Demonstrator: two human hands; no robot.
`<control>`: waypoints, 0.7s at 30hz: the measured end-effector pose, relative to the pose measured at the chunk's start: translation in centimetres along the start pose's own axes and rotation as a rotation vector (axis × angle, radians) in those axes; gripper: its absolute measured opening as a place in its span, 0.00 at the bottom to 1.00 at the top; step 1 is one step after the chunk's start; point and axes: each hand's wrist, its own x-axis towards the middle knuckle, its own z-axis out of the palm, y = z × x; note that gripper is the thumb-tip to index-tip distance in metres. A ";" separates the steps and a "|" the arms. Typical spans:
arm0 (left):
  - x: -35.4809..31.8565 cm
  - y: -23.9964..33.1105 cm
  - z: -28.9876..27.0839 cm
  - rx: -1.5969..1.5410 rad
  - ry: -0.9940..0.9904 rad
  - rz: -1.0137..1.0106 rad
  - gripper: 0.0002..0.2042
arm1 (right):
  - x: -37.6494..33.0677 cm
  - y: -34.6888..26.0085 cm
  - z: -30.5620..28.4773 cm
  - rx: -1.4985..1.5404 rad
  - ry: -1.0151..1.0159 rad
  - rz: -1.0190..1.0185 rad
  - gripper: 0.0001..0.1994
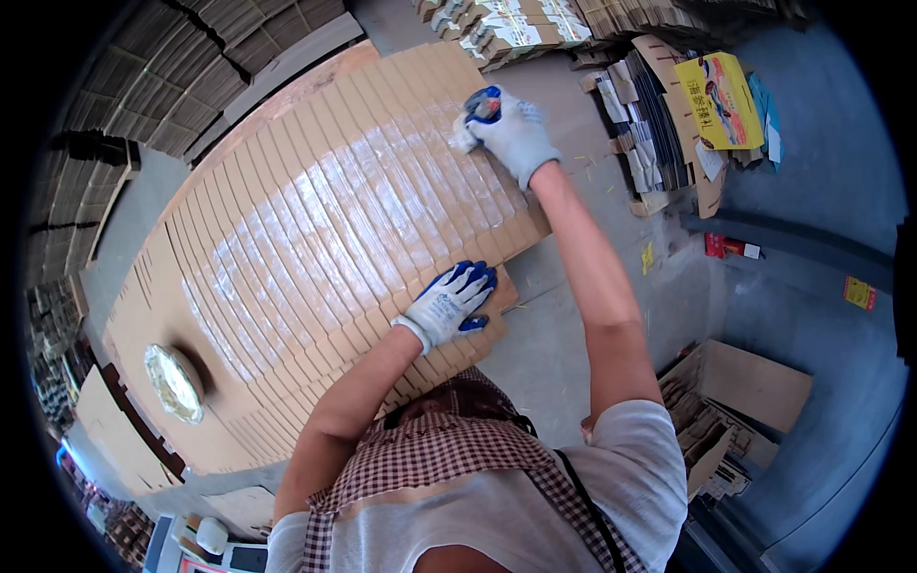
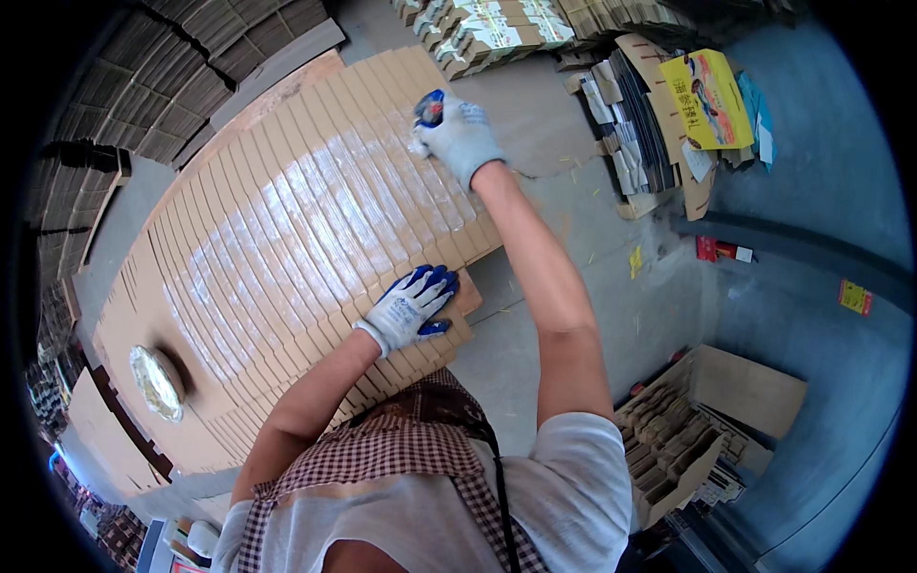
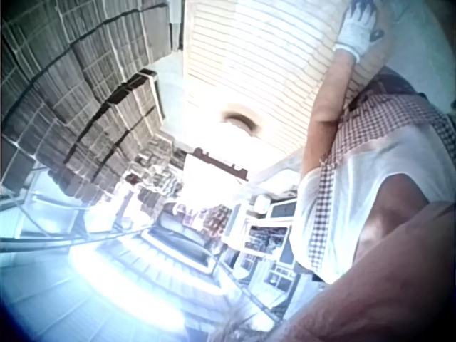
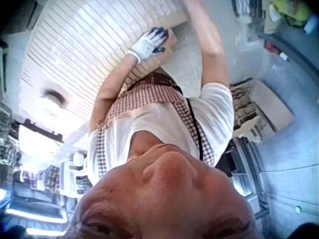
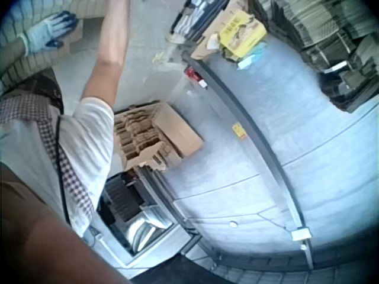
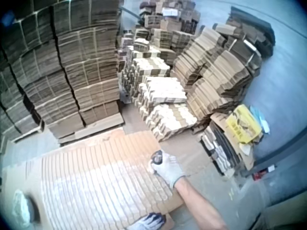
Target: The person applies a white paste to a large corrugated cardboard sheet using a cloth pad. They repeatedly dip the pad into a container of paste and spread it across the surface in long strokes.
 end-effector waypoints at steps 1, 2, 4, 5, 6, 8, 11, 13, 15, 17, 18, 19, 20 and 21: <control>0.0 0.0 0.0 0.003 -0.007 -0.001 0.34 | -0.6 -0.6 0.5 0.058 -0.026 -0.009 0.21; 0.1 0.0 -0.1 0.006 -0.014 -0.003 0.33 | -1.2 -1.1 1.0 0.019 -0.042 -0.014 0.21; 0.0 -0.1 0.1 0.010 -0.011 0.001 0.33 | -1.0 -0.8 1.7 -0.061 -0.056 -0.033 0.20; 0.0 -0.1 0.5 0.007 0.000 0.005 0.33 | -0.9 -0.6 1.9 -0.100 -0.062 -0.042 0.20; -0.1 -0.1 0.5 0.004 0.010 0.010 0.32 | -0.6 -0.7 1.4 -0.145 -0.094 -0.046 0.19; 0.0 0.1 0.4 0.014 -0.016 0.003 0.32 | -0.3 0.3 0.8 -0.194 -0.024 -0.083 0.19; -0.2 -0.2 0.2 0.004 -0.025 -0.020 0.32 | -1.3 0.4 0.1 -0.166 0.027 -0.079 0.20; -0.2 -0.2 0.3 -0.002 -0.022 -0.017 0.32 | -2.4 0.4 -0.2 -0.126 -0.013 -0.049 0.21; 0.0 -0.1 0.3 0.006 -0.015 0.002 0.32 | -1.5 4.5 0.5 -0.120 0.066 -0.049 0.23; -0.2 0.2 0.7 -0.001 0.001 0.006 0.32 | 0.1 8.3 -0.8 -0.135 0.030 0.032 0.22; -0.3 -0.2 0.7 0.001 0.017 -0.006 0.32 | 0.4 7.0 -2.2 -0.245 0.037 0.048 0.21; -0.2 0.0 0.4 0.004 0.005 -0.006 0.33 | 0.2 7.4 -2.7 -0.256 0.102 0.048 0.21; -0.2 0.1 0.0 0.007 -0.006 -0.006 0.33 | 0.0 7.7 -3.2 -0.266 0.167 0.047 0.20; 0.0 0.1 -0.2 0.012 -0.017 -0.004 0.33 | 0.1 8.2 -3.7 -0.278 0.235 0.047 0.20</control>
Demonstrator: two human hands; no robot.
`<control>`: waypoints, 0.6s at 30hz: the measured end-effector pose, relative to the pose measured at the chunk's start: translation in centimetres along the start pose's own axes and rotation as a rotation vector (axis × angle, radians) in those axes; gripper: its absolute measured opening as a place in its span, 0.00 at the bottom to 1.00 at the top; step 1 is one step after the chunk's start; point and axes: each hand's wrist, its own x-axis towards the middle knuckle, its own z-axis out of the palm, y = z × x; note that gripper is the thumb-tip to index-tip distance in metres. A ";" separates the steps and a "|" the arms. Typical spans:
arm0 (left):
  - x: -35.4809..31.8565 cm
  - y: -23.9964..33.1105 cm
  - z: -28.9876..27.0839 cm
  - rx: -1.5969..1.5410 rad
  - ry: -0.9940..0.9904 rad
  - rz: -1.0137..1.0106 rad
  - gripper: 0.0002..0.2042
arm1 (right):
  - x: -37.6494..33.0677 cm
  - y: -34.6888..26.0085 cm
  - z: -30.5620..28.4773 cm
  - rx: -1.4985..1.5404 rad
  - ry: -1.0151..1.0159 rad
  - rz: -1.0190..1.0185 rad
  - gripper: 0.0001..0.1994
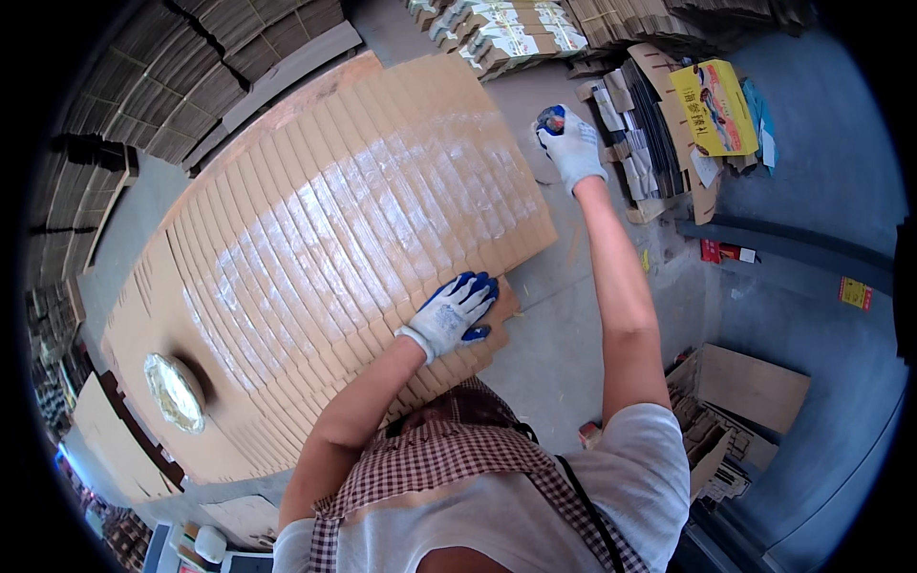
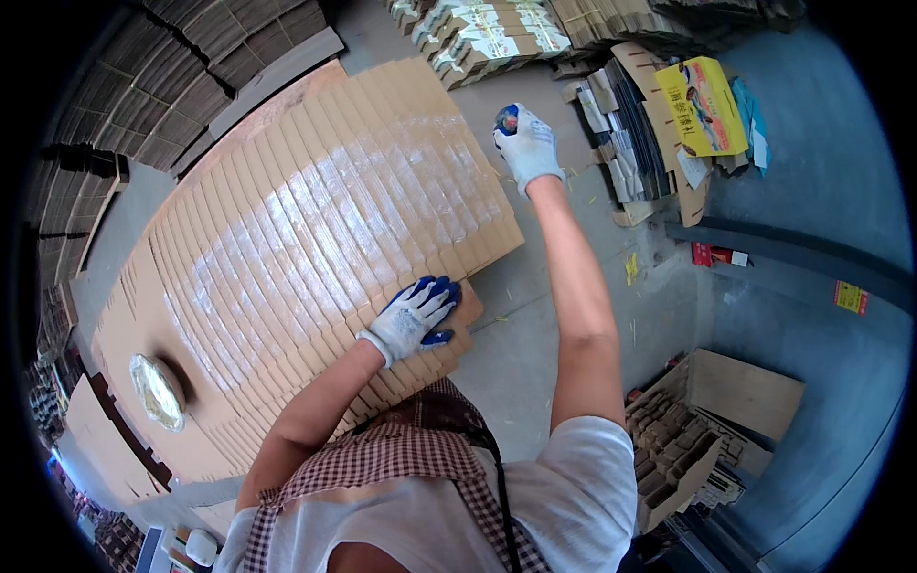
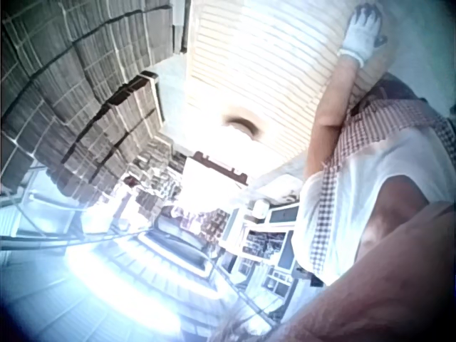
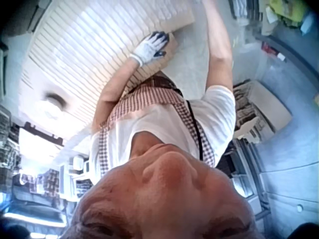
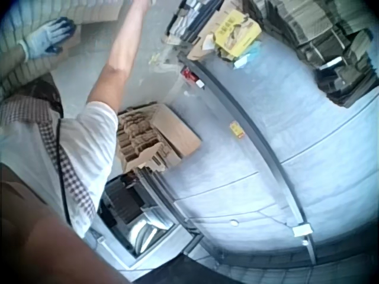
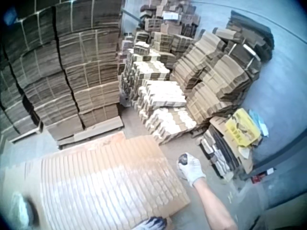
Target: The person applies a white paste to a large corrugated cardboard sheet using a cloth pad. They repeatedly dip the pad into a container of paste and spread it across the surface in long strokes.
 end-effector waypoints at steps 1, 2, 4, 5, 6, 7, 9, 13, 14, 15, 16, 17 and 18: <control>0.1 -0.1 0.0 -0.019 0.021 0.010 0.33 | 0.1 0.6 0.6 0.224 -0.060 0.135 0.21; 0.3 -0.1 -0.1 -0.027 0.017 0.009 0.33 | 0.0 1.1 0.9 0.231 -0.075 0.104 0.22; 0.2 -0.1 -0.4 -0.039 0.002 -0.003 0.33 | -0.8 -0.3 1.4 0.253 -0.112 0.041 0.23; 0.3 -0.1 -0.6 -0.038 0.001 0.002 0.34 | -0.9 0.0 2.4 0.082 -0.030 -0.047 0.24; 0.4 0.0 -0.6 -0.038 -0.003 0.007 0.34 | -0.6 0.8 3.0 0.032 -0.036 -0.063 0.24; 0.5 0.0 -0.6 -0.037 -0.005 0.015 0.34 | 0.3 1.4 3.3 -0.020 -0.041 -0.077 0.25; 0.1 -0.2 -0.2 -0.021 0.005 0.010 0.34 | 1.5 0.6 3.0 -0.013 -0.071 -0.003 0.25; 0.1 -0.3 0.0 -0.052 0.001 -0.008 0.34 | 0.9 -2.4 2.8 0.282 0.087 0.091 0.23; 0.1 -0.3 -0.1 -0.058 -0.006 -0.013 0.34 | 0.9 -3.0 3.3 0.279 0.082 0.093 0.22; 0.2 -0.3 -0.1 -0.050 0.003 -0.001 0.34 | 1.0 -3.2 3.6 0.276 0.082 0.096 0.22; 0.3 -0.2 0.0 -0.042 0.011 0.011 0.34 | 1.5 -2.6 3.8 0.245 0.073 0.108 0.22; 0.4 -0.3 0.0 -0.034 0.020 0.024 0.34 | 2.3 -1.4 4.2 0.214 0.065 0.121 0.22; 0.4 -0.2 0.0 -0.034 0.018 0.021 0.34 | 3.0 -0.9 4.3 0.182 0.054 0.134 0.22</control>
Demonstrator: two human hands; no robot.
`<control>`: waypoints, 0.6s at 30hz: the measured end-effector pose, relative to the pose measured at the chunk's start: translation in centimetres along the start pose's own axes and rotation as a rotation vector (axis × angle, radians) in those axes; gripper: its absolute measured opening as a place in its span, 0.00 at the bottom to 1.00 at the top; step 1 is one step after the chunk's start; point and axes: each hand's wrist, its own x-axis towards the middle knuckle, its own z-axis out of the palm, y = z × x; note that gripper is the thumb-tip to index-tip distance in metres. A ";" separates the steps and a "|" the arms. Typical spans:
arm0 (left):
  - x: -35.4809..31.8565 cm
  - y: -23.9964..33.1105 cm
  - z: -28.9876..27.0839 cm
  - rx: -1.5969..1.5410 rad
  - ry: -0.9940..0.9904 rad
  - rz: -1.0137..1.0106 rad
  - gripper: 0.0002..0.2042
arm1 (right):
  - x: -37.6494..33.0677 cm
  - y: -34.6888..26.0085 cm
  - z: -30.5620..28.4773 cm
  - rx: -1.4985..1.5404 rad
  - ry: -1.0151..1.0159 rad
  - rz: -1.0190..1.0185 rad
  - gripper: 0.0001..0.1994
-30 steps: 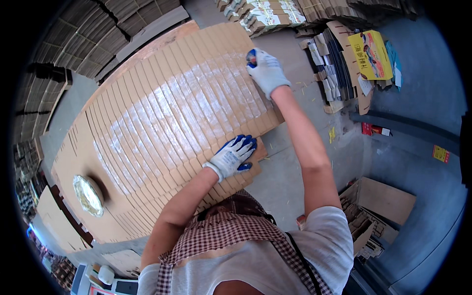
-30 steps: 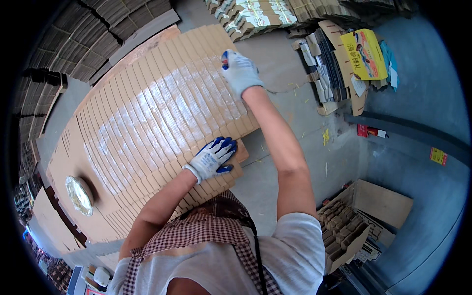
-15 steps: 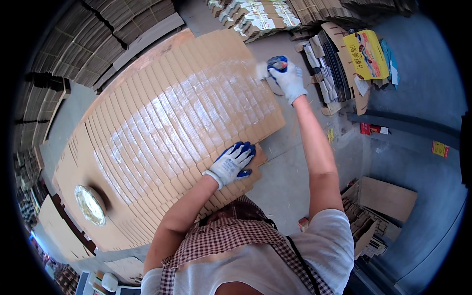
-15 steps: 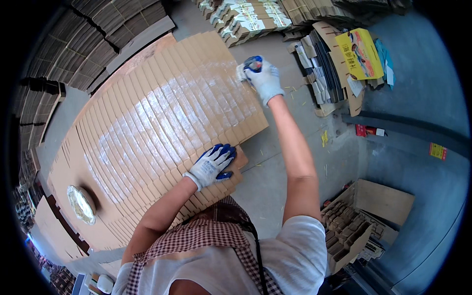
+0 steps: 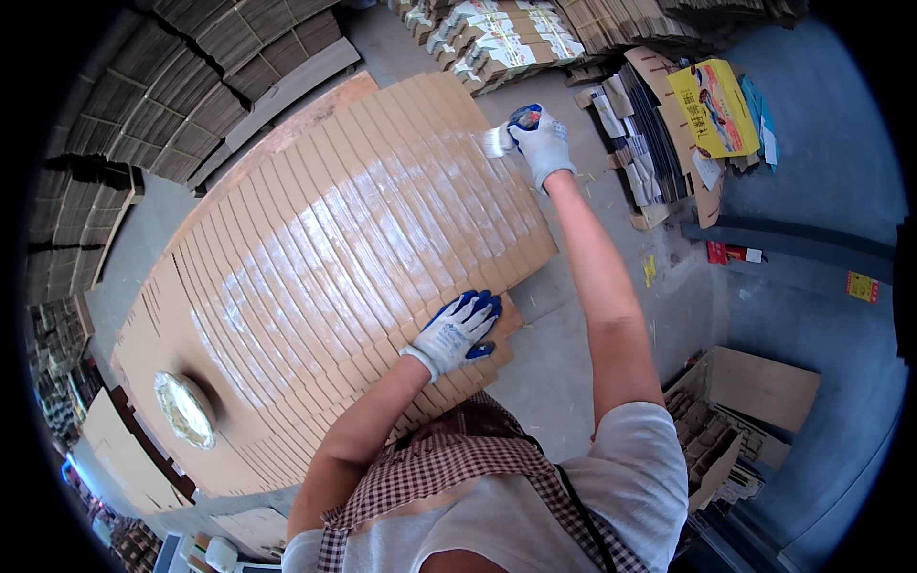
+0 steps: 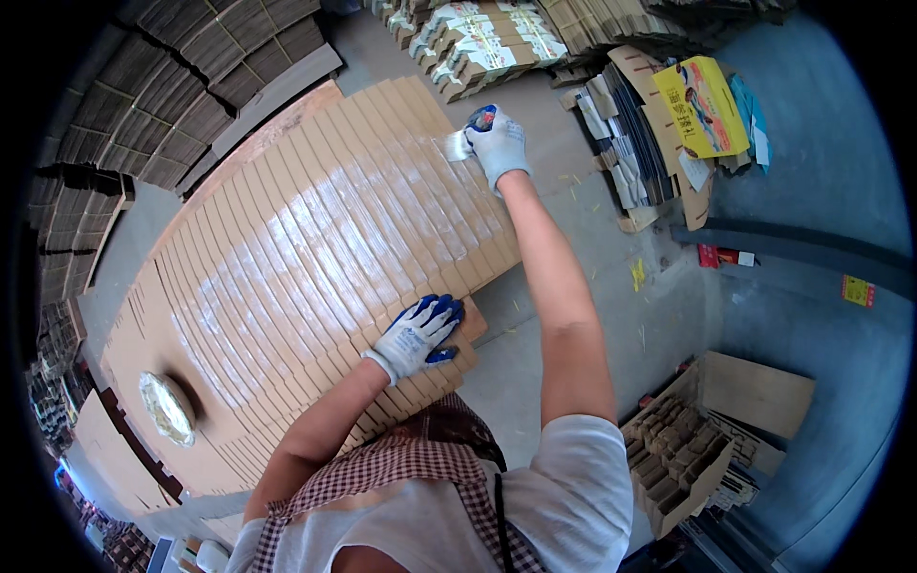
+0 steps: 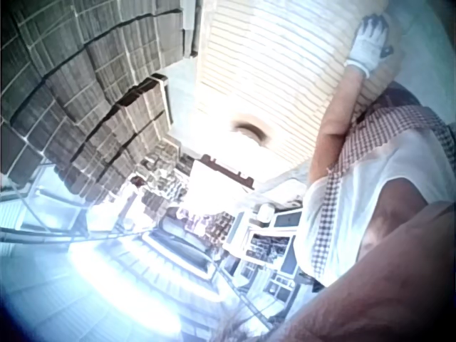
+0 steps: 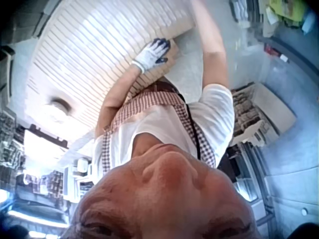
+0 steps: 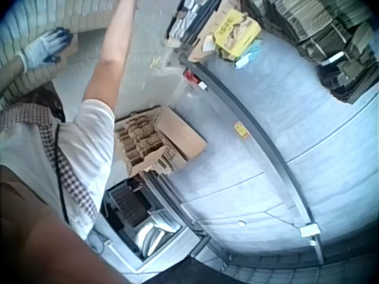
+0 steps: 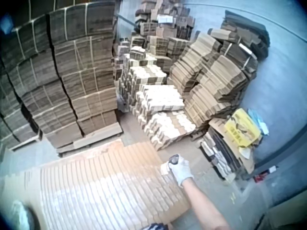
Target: The person applies a white paste to a large corrugated cardboard sheet using a cloth pad. They repeatedly dip the pad into a container of paste and spread it across the surface in long strokes.
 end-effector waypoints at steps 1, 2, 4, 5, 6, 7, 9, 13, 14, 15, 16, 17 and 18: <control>0.1 0.0 0.0 -0.001 -0.003 -0.001 0.34 | 0.6 0.5 0.1 -0.059 0.053 -0.046 0.21; 0.1 0.0 0.0 -0.002 -0.005 -0.001 0.34 | 0.9 1.0 0.3 -0.070 0.084 -0.044 0.21; -0.3 -0.1 0.1 0.008 -0.007 -0.016 0.34 | 1.0 -1.6 -0.2 -0.080 0.126 -0.060 0.21; -0.3 -0.2 0.2 0.013 -0.007 -0.020 0.34 | 0.6 -2.9 -0.4 -0.012 0.121 -0.045 0.21; -0.3 -0.1 0.1 0.007 -0.010 -0.024 0.34 | -0.2 -4.4 -1.0 0.056 0.116 -0.026 0.21; -0.4 -0.1 0.1 0.001 -0.013 -0.028 0.34 | -0.6 -5.3 -1.1 0.123 0.111 -0.007 0.22; -0.3 -0.1 0.1 -0.002 -0.009 -0.023 0.33 | -0.4 -4.3 0.4 0.084 0.131 -0.047 0.21; -0.2 0.0 0.2 0.008 -0.008 -0.005 0.33 | 1.7 -1.9 1.5 -0.034 0.152 -0.001 0.22; -0.2 0.0 0.1 0.011 -0.013 -0.006 0.33 | 1.9 -1.9 1.5 -0.096 0.185 -0.011 0.22; -0.4 -0.1 0.1 0.012 -0.018 -0.014 0.33 | 1.6 -2.5 1.7 -0.078 0.223 -0.050 0.25; -0.5 -0.1 0.1 0.013 -0.022 -0.023 0.33 | 1.2 -3.5 1.4 -0.039 0.172 -0.041 0.26; -0.5 -0.1 0.2 0.013 -0.027 -0.031 0.33 | 0.8 -4.3 1.1 -0.002 0.122 -0.031 0.27; -0.5 -0.1 0.1 0.018 -0.034 -0.026 0.33 | 0.5 -4.6 0.7 0.031 0.079 -0.015 0.28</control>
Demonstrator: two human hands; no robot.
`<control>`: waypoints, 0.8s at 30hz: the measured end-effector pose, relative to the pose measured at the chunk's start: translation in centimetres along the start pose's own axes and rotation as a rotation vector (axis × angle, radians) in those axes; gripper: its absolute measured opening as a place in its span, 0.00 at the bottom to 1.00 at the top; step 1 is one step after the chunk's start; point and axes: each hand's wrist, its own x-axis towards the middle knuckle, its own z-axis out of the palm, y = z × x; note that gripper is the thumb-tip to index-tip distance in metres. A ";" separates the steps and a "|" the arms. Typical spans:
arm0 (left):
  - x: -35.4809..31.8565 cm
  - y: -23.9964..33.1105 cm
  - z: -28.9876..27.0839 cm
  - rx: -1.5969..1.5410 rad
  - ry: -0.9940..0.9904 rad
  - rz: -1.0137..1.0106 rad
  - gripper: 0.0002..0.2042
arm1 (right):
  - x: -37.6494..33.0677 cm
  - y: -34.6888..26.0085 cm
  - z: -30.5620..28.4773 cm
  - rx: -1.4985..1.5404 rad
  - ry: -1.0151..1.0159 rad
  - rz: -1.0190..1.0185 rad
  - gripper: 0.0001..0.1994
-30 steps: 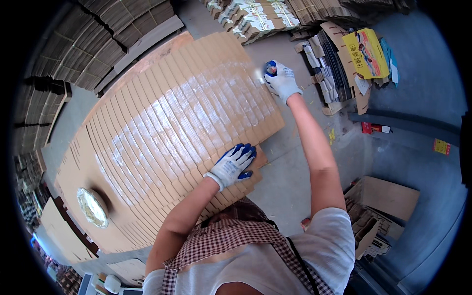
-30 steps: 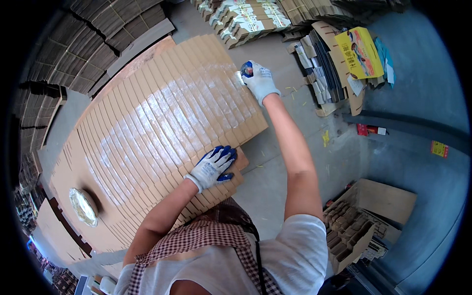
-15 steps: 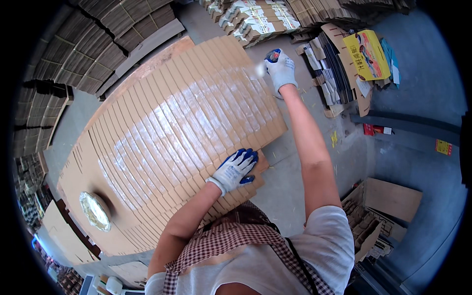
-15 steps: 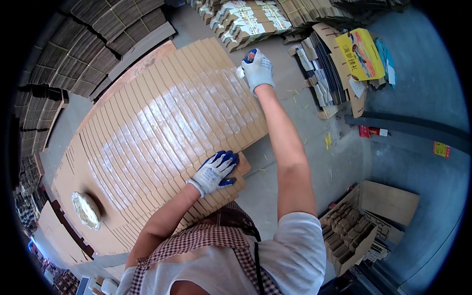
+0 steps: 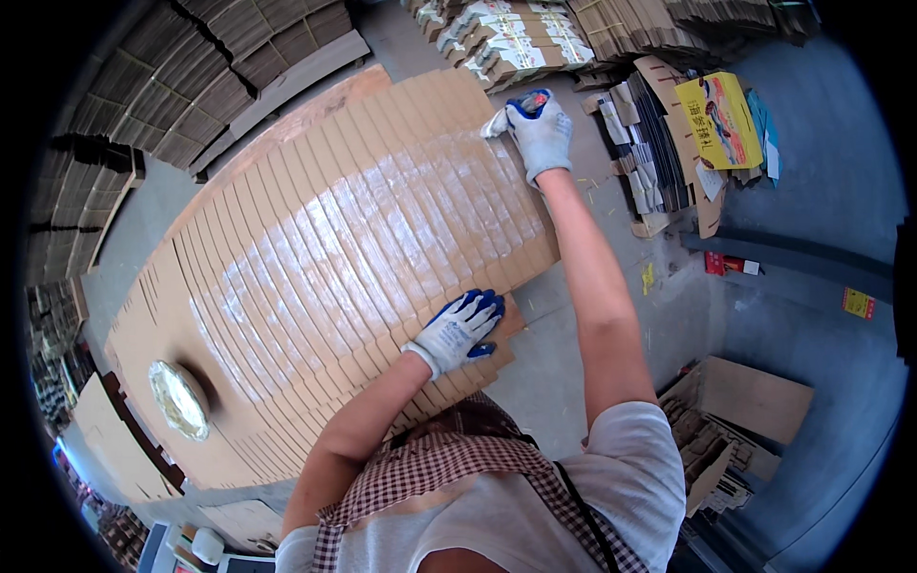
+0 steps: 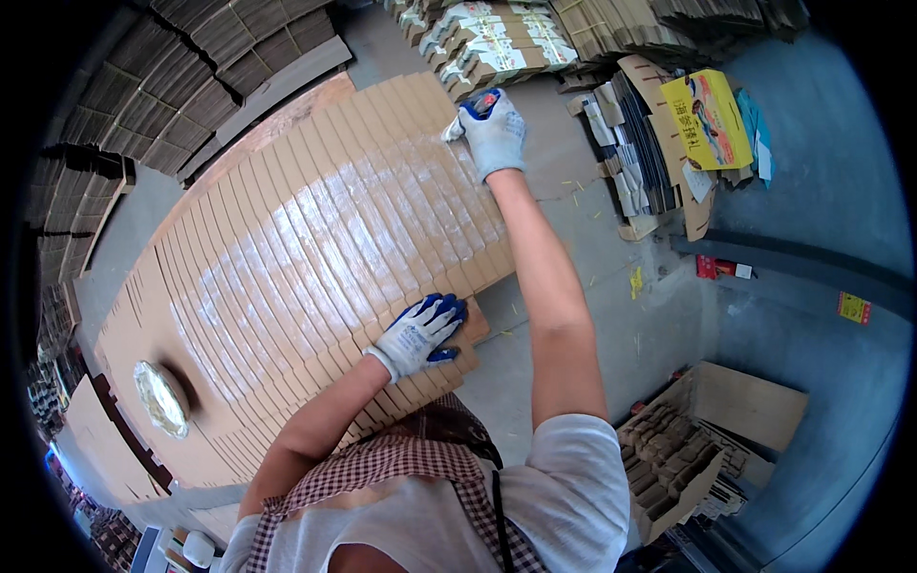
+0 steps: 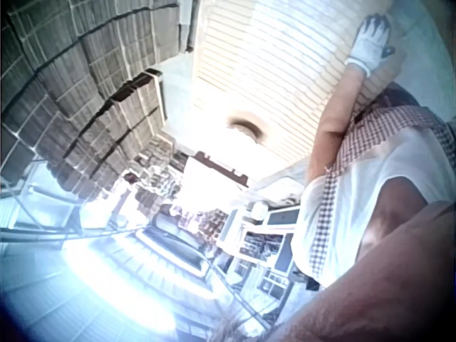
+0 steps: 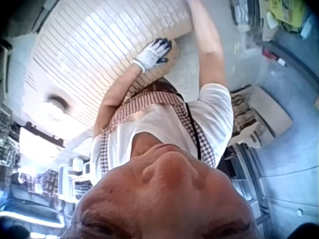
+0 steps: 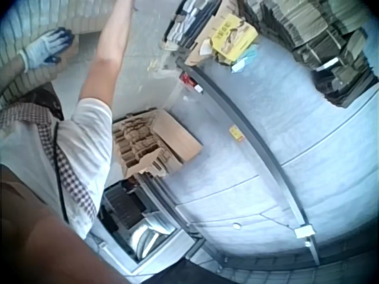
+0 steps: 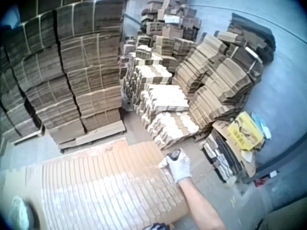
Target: The person applies a white paste to a large corrugated cardboard sheet using a cloth pad. They repeatedly dip the pad into a container of paste and spread it across the surface in long strokes.
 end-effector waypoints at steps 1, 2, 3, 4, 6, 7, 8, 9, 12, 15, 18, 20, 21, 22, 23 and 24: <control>0.0 0.0 0.0 0.005 -0.007 0.005 0.33 | -0.1 0.7 -0.1 -0.038 -0.077 0.009 0.28; 0.1 0.0 -0.1 0.010 -0.015 0.010 0.33 | -0.1 1.9 -0.3 -0.076 -0.153 0.019 0.29; 0.1 0.0 0.0 -0.005 -0.005 0.006 0.33 | -0.3 1.9 -0.8 -0.116 -0.232 0.027 0.29; 0.0 0.0 0.1 -0.019 0.005 0.002 0.33 | -0.4 1.9 -1.2 -0.179 -0.182 -0.007 0.28; -0.1 0.0 0.2 -0.026 0.016 0.000 0.33 | -1.1 1.7 -2.2 -0.307 -0.083 -0.074 0.26; -0.1 0.0 0.1 -0.019 0.018 0.003 0.33 | -1.8 1.9 -2.4 -0.219 -0.003 -0.098 0.25; 0.0 0.0 0.0 -0.011 0.019 0.006 0.33 | -2.7 2.0 -3.1 -0.156 -0.105 -0.044 0.26; 0.0 0.0 -0.1 -0.010 0.011 0.006 0.33 | -3.6 1.6 -3.9 -0.090 -0.208 0.006 0.26; 0.1 0.1 -0.3 -0.021 0.021 0.010 0.33 | -5.9 3.7 -4.8 -0.192 -0.261 0.036 0.29; 0.3 -0.1 -0.2 -0.017 0.018 0.010 0.33 | -6.7 5.6 -5.6 -0.330 -0.118 -0.024 0.29; 0.0 -0.1 -0.1 -0.013 0.030 0.002 0.34 | -9.1 5.8 -7.0 -0.213 -0.034 -0.002 0.28; 0.1 -0.1 -0.1 -0.019 0.043 0.006 0.33 | -10.5 6.2 -7.3 -0.169 -0.146 0.058 0.27; 0.2 0.0 -0.2 -0.022 0.035 0.004 0.33 | -11.3 6.5 -7.5 -0.147 -0.199 0.092 0.27; 0.2 0.0 -0.3 -0.025 0.027 0.002 0.33 | -11.8 6.7 -7.7 -0.201 -0.173 0.087 0.26; 0.2 0.1 -0.2 -0.033 0.030 0.007 0.33 | -12.3 7.0 -7.9 -0.254 -0.148 0.082 0.25; 0.1 0.0 -0.1 -0.020 0.030 0.007 0.34 | -12.6 6.4 -8.0 -0.302 -0.128 0.070 0.24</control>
